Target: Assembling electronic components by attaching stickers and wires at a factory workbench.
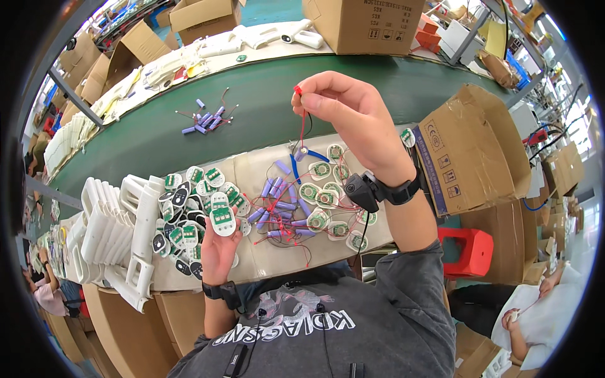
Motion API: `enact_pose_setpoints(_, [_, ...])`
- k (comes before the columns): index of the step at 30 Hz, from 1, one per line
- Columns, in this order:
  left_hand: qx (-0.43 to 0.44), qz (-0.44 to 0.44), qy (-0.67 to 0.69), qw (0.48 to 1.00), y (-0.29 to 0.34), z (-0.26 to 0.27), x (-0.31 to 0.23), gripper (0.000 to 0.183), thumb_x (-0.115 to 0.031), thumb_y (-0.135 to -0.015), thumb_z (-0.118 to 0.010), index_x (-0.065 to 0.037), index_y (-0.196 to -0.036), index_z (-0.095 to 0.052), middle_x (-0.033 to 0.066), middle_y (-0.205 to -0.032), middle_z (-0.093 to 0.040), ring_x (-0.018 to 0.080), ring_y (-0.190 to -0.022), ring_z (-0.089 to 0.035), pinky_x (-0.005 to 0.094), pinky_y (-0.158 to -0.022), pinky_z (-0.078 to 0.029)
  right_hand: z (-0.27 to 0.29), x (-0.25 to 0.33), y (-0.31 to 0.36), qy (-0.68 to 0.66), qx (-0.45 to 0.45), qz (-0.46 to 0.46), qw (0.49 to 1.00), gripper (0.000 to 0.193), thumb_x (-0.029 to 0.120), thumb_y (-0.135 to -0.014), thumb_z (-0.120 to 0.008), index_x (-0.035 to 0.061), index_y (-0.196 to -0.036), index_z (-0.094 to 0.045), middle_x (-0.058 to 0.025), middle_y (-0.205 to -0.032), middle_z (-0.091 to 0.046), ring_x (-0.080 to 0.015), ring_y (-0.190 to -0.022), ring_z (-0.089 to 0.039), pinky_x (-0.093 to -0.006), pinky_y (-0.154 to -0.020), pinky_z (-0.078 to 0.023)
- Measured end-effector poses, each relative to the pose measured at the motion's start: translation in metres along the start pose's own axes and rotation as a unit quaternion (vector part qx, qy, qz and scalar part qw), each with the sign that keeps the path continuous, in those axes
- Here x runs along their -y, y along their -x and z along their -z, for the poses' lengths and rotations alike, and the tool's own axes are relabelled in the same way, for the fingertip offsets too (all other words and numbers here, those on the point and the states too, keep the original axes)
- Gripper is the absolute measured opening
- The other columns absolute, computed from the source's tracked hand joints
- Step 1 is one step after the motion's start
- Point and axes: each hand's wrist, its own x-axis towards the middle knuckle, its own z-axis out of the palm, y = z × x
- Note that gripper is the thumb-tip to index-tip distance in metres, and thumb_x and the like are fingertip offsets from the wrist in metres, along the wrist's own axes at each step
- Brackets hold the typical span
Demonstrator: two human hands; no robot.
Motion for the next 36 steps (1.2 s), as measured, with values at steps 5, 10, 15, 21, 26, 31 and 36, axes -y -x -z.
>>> enact_pose_setpoints(5, [-0.029, 0.004, 0.011, 1.0, -0.009, -0.004, -0.001, 0.046, -0.037, -0.103, -0.041, -0.006, -0.138, -0.043, 0.0169, -0.139, -0.048, 0.0268, -0.109, -0.058, 0.0367, -0.086, -0.05, 0.009, 0.008, -0.003, 0.01, -0.006, 0.014, 1.0, 0.012, 0.008, -0.093, -0.053, 0.002, -0.1, -0.061, -0.0065, -0.101, -0.059, -0.0169, -0.093, -0.055, -0.0313, -0.086, -0.043])
enact_pose_setpoints(10, [0.008, 0.015, 0.002, 1.0, -0.016, -0.008, 0.007, 0.044, -0.036, -0.103, -0.043, -0.006, -0.135, -0.046, 0.0153, -0.137, -0.051, 0.0261, -0.11, -0.057, 0.0374, -0.092, -0.046, 0.027, 0.028, 0.006, 0.032, -0.036, 0.037, 0.998, 0.012, 0.006, -0.094, -0.054, 0.0007, -0.101, -0.061, -0.0062, -0.102, -0.06, -0.0156, -0.095, -0.058, -0.0308, -0.086, -0.046])
enact_pose_setpoints(15, [0.029, 0.003, 0.015, 0.999, -0.009, 0.014, 0.012, 0.039, -0.03, -0.102, -0.045, -0.008, -0.134, -0.048, 0.0132, -0.135, -0.053, 0.0222, -0.11, -0.057, 0.0325, -0.084, -0.046, 0.033, 0.042, 0.017, 0.061, -0.072, 0.025, 0.995, 0.016, 0.006, -0.09, -0.065, 0.0, -0.105, -0.065, -0.0061, -0.1, -0.066, -0.0125, -0.095, -0.063, -0.0268, -0.084, -0.05])
enact_pose_setpoints(21, [0.111, 0.016, -0.088, 0.99, 0.005, -0.018, 0.015, 0.049, -0.024, -0.1, -0.048, 0.002, -0.141, -0.041, 0.015, -0.144, -0.045, 0.0305, -0.133, -0.041, 0.0456, -0.115, -0.026, 0.054, 0.05, 0.058, 0.008, -0.111, 0.055, 0.992, 0.014, 0.01, -0.09, -0.066, 0.0007, -0.1, -0.065, -0.0046, -0.095, -0.066, -0.0105, -0.088, -0.06, -0.0258, -0.083, -0.048])
enact_pose_setpoints(26, [0.13, 0.018, -0.045, 0.99, -0.004, -0.025, 0.012, 0.048, -0.021, -0.099, -0.049, 0.005, -0.139, -0.042, 0.0175, -0.141, -0.048, 0.0317, -0.13, -0.044, 0.0446, -0.113, -0.029, 0.069, 0.048, 0.096, 0.019, -0.162, 0.053, 0.985, 0.014, 0.01, -0.09, -0.066, 0.0005, -0.1, -0.065, -0.0046, -0.093, -0.065, -0.0106, -0.086, -0.059, -0.0251, -0.081, -0.048])
enact_pose_setpoints(31, [0.232, 0.109, 0.108, 0.961, -0.017, -0.011, 0.006, 0.046, -0.02, -0.1, -0.049, 0.005, -0.138, -0.043, 0.0165, -0.141, -0.048, 0.0322, -0.131, -0.043, 0.0453, -0.114, -0.028, 0.08, 0.037, 0.131, 0.002, -0.246, 0.031, 0.969, 0.013, 0.008, -0.09, -0.065, -0.0006, -0.1, -0.064, -0.0052, -0.091, -0.064, -0.0119, -0.084, -0.06, -0.0262, -0.079, -0.049])
enact_pose_setpoints(36, [0.194, 0.071, 0.077, 0.975, -0.008, -0.025, 0.01, 0.037, -0.018, -0.101, -0.047, 0.005, -0.13, -0.052, 0.0153, -0.133, -0.056, 0.0281, -0.122, -0.051, 0.0413, -0.11, -0.035, 0.101, 0.031, 0.173, -0.048, -0.314, 0.053, 0.947, 0.011, 0.005, -0.091, -0.064, 0.0002, -0.1, -0.064, -0.0065, -0.094, -0.065, -0.0138, -0.085, -0.062, -0.0276, -0.078, -0.05])
